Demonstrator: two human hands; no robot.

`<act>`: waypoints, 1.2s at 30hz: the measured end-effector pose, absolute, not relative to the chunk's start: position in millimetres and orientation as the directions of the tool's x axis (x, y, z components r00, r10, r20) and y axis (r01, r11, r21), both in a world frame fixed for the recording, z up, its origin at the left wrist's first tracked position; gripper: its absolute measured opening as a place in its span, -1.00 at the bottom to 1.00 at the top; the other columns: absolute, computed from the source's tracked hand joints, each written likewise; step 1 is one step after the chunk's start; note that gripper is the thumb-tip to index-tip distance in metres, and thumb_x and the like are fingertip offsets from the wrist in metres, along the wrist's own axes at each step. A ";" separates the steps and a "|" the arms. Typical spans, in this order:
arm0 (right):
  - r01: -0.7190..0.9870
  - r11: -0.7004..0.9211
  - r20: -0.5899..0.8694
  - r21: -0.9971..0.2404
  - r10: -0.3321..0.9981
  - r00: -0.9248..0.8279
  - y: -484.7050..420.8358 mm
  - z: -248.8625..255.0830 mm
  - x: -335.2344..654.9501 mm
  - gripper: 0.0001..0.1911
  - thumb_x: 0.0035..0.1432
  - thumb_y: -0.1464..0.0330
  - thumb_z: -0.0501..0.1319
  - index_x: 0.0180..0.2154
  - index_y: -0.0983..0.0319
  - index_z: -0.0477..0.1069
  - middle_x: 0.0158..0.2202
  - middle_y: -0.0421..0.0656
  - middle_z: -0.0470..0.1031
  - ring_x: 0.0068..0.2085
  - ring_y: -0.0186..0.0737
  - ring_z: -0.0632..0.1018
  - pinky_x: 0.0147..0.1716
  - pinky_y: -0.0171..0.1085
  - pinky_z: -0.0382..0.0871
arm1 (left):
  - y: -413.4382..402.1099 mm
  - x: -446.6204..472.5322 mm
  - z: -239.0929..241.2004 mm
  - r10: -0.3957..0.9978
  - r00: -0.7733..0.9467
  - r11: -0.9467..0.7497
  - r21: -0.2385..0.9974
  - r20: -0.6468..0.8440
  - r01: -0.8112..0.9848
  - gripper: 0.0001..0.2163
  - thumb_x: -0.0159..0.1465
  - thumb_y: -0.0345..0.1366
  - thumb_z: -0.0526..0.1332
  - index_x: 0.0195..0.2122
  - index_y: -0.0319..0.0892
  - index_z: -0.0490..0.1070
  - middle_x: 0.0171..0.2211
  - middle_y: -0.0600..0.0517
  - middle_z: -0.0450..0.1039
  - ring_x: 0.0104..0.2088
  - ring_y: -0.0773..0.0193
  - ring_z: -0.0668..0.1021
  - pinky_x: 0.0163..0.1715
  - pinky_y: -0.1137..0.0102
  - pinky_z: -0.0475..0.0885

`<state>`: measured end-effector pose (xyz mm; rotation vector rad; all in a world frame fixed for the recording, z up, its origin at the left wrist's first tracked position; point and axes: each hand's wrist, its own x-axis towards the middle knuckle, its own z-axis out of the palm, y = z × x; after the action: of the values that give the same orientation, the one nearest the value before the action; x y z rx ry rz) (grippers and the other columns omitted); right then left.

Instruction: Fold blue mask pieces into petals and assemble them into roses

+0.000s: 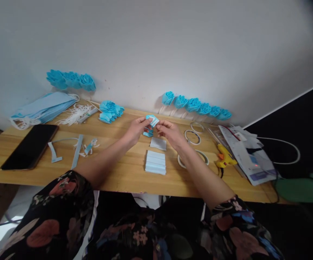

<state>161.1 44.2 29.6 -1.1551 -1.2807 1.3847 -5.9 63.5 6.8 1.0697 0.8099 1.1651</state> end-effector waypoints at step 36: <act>0.155 0.124 0.092 -0.980 0.975 -0.200 23.0 19.9 198.2 -0.67 0.02 0.07 0.31 -0.42 0.22 0.45 -0.50 -0.25 0.44 -0.48 -0.38 0.33 -0.44 -0.33 0.22 | 48.6 -3.9 15.7 0.886 0.463 -0.034 0.995 -0.013 0.093 -0.65 0.11 0.02 0.31 -0.49 -0.22 0.41 -0.54 0.06 0.41 -0.52 0.38 0.41 -0.45 0.44 0.31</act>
<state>198.2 23.0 19.9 -1.1500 -1.5261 1.1828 -3.9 48.6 15.7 1.4775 0.9079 0.8048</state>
